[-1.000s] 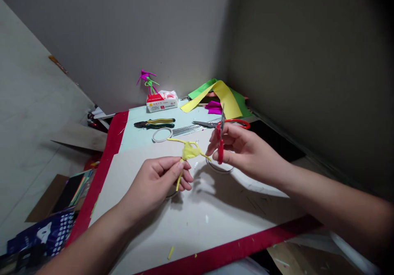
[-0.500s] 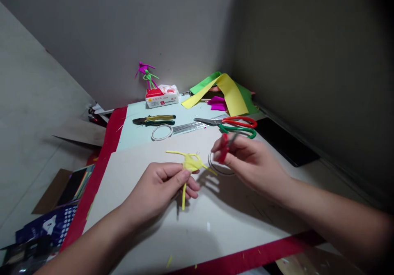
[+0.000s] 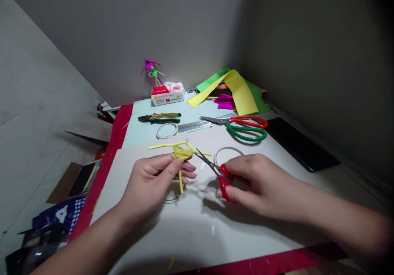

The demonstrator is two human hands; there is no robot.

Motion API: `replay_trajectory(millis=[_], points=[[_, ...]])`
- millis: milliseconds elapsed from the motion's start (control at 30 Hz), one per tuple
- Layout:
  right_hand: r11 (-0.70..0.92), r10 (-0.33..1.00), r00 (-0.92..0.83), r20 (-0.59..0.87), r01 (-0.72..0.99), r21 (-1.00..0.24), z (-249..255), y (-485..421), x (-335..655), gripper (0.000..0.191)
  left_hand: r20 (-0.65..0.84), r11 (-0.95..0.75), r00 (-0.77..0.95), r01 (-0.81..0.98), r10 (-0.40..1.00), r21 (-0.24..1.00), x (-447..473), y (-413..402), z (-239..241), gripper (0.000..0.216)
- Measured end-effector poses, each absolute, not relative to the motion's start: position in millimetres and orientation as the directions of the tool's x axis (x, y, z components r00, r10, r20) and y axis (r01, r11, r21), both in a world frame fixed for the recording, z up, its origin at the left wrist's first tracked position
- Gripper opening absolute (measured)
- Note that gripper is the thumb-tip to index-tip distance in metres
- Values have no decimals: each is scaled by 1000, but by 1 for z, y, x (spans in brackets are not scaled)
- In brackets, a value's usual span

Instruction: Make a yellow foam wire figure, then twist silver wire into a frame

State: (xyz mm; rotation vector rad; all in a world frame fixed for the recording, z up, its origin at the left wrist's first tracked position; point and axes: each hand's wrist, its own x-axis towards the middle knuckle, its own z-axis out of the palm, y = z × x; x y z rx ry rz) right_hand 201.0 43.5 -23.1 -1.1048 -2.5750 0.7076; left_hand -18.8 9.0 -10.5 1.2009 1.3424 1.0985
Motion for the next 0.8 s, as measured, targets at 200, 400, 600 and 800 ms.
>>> replay_trajectory(millis=[200, 400, 600, 800], points=[[618, 720, -693, 40, 614, -491, -22, 42, 203, 24, 20, -21, 8, 184, 1000, 983, -20, 8, -16, 17], [632, 721, -691, 56, 622, -462, -22, 43, 203, 21, 124, -129, 35, 282, 992, 951, -21, 7, -17, 20], [679, 700, -708, 95, 618, -396, -24, 43, 205, 21, 196, -214, 87, 365, 977, 906, -22, 9, -15, 21], [690, 715, -682, 152, 654, -310, -23, 41, 207, 21, 168, -190, 90, 436, 982, 880, -22, 6, -16, 22]])
